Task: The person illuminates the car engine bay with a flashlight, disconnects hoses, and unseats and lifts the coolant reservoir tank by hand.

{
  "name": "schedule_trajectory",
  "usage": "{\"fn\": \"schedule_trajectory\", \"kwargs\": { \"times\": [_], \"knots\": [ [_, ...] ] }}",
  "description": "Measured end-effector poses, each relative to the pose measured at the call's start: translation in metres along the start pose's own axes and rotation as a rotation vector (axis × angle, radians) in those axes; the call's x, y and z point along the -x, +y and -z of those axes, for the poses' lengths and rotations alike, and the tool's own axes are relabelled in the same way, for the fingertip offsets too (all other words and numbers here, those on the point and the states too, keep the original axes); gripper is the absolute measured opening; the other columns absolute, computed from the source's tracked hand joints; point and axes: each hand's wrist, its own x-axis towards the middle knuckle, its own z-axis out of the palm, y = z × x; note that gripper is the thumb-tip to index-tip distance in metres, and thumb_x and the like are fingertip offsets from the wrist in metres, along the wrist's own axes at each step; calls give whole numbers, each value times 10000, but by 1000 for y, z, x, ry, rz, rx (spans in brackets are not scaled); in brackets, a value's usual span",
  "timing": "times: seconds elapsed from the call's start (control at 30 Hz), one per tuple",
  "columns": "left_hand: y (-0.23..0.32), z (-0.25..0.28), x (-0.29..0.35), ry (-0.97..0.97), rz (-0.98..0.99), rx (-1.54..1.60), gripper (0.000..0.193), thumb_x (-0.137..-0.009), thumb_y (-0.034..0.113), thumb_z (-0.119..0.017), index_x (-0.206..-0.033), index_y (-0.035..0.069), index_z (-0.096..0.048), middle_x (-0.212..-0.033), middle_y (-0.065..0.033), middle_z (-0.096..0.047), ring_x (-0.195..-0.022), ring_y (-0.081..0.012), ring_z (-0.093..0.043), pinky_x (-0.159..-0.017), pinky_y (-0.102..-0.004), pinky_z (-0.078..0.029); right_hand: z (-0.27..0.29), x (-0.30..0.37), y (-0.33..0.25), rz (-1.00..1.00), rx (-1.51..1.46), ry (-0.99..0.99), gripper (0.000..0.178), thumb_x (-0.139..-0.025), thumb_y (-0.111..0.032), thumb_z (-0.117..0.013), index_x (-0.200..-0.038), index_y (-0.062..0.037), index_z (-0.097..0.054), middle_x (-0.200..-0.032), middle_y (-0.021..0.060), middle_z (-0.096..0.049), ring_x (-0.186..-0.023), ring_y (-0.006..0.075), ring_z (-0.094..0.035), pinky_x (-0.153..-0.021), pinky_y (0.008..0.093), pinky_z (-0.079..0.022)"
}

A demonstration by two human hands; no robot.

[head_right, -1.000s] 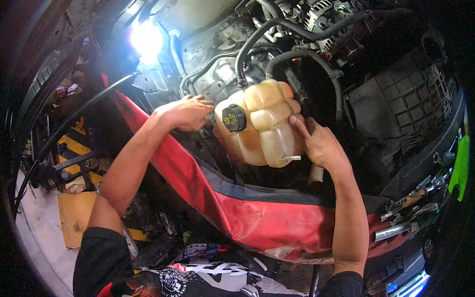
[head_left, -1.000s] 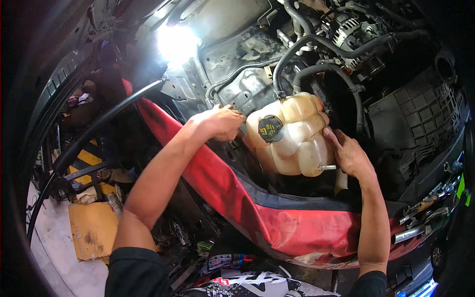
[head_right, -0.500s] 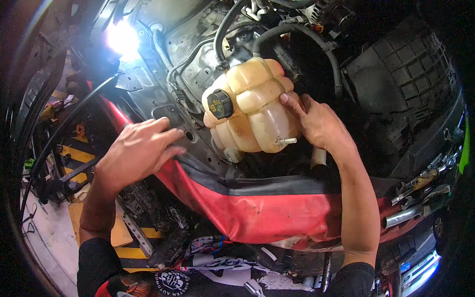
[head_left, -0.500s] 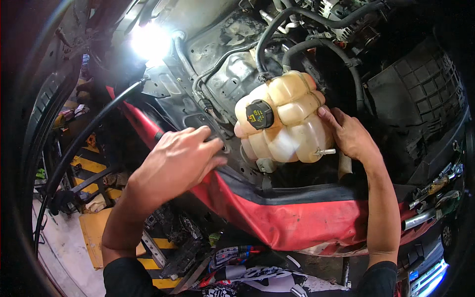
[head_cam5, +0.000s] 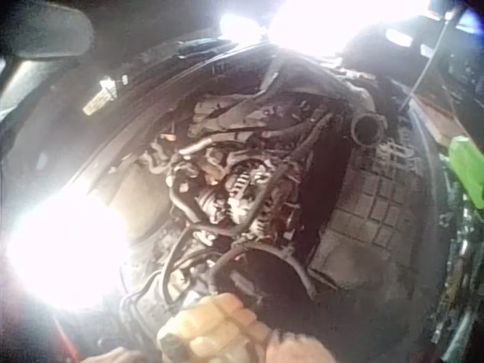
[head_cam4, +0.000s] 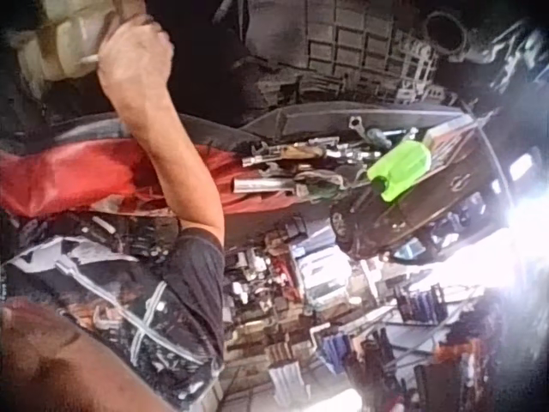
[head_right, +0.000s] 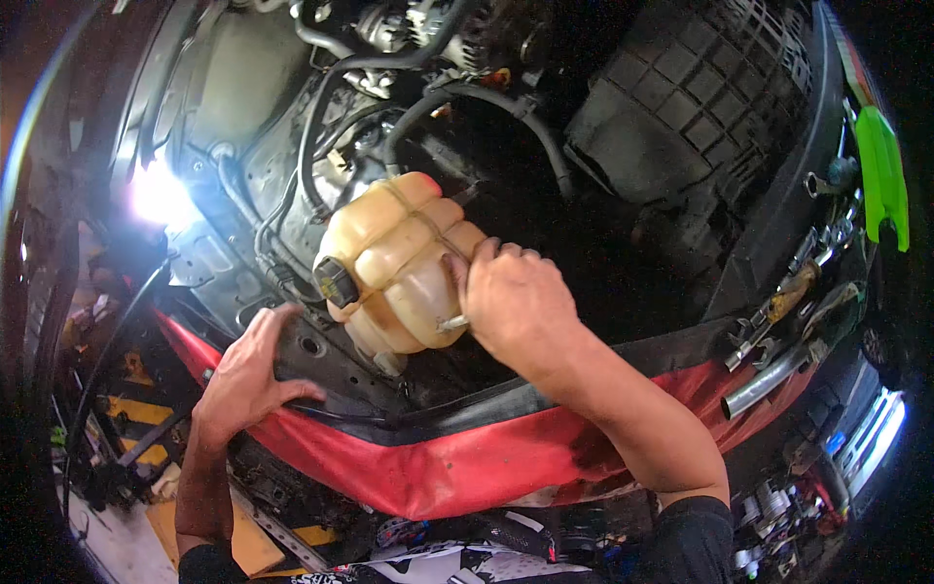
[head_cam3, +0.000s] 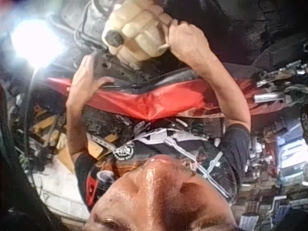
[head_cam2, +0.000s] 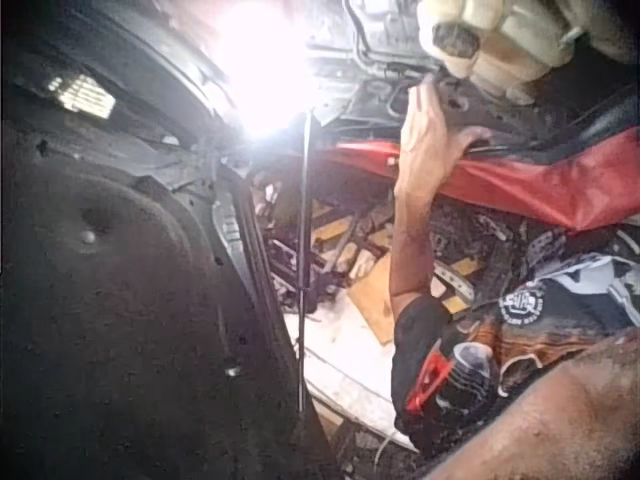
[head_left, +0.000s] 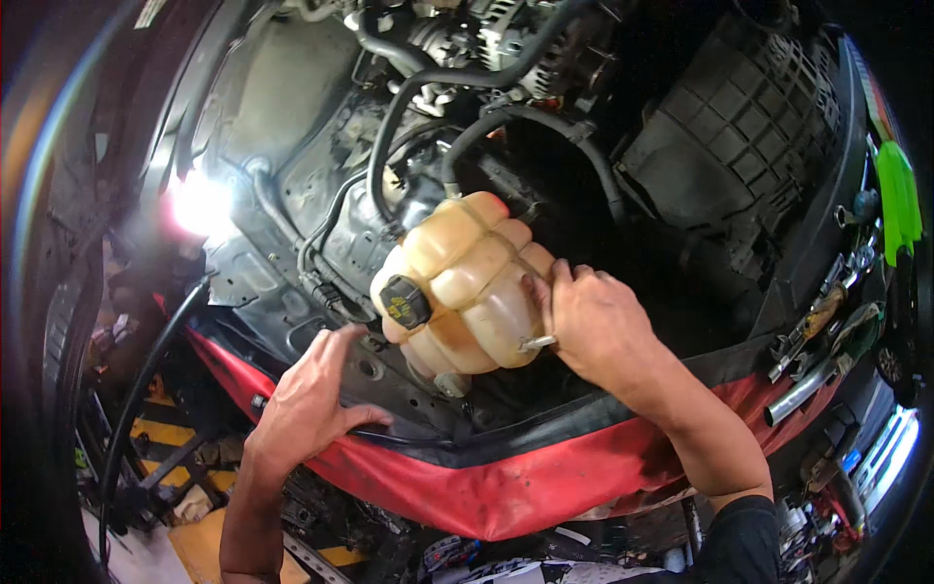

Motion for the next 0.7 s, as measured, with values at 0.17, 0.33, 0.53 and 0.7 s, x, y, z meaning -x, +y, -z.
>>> {"fn": "schedule_trajectory", "kwargs": {
  "times": [0.17,0.33,0.53,0.7],
  "knots": [
    [14,-9,-34,42,141,-10,1163,-778,455,-941,-1636,34,-279,-1541,-286,-539,-1376,-480,-575,-1110,-512,-507,-4,0,-3,-40,-122,-14,473,-1134,-396,-489,-1162,55,-631,-861,254,-718,-764,421,-738,-706,491,-619],
    [20,-23,-56,62,325,213,1022,-861,439,-898,-1597,30,-318,-1349,-294,-675,-1232,-497,-665,-1023,-509,-537,0,-12,5,-112,-325,-104,617,-1137,-469,-460,-1342,101,-575,-880,317,-728,-787,471,-755,-729,514,-637],
    [14,-40,-67,253,192,363,755,-875,209,-909,-1424,31,-423,-1199,-193,-738,-989,-229,-759,-845,-358,-597,4,-21,11,-171,-411,-238,740,-1131,-561,-417,-1401,115,-547,-884,355,-729,-864,516,-754,-766,556,-628],
    [15,-54,-70,360,149,623,791,-843,308,-934,-1384,38,-425,-1051,-191,-754,-910,-281,-771,-790,-385,-591,9,-25,12,-204,-446,-328,767,-1129,-585,-396,-1390,120,-545,-875,357,-728,-906,521,-746,-817,574,-609]
  ]
}}
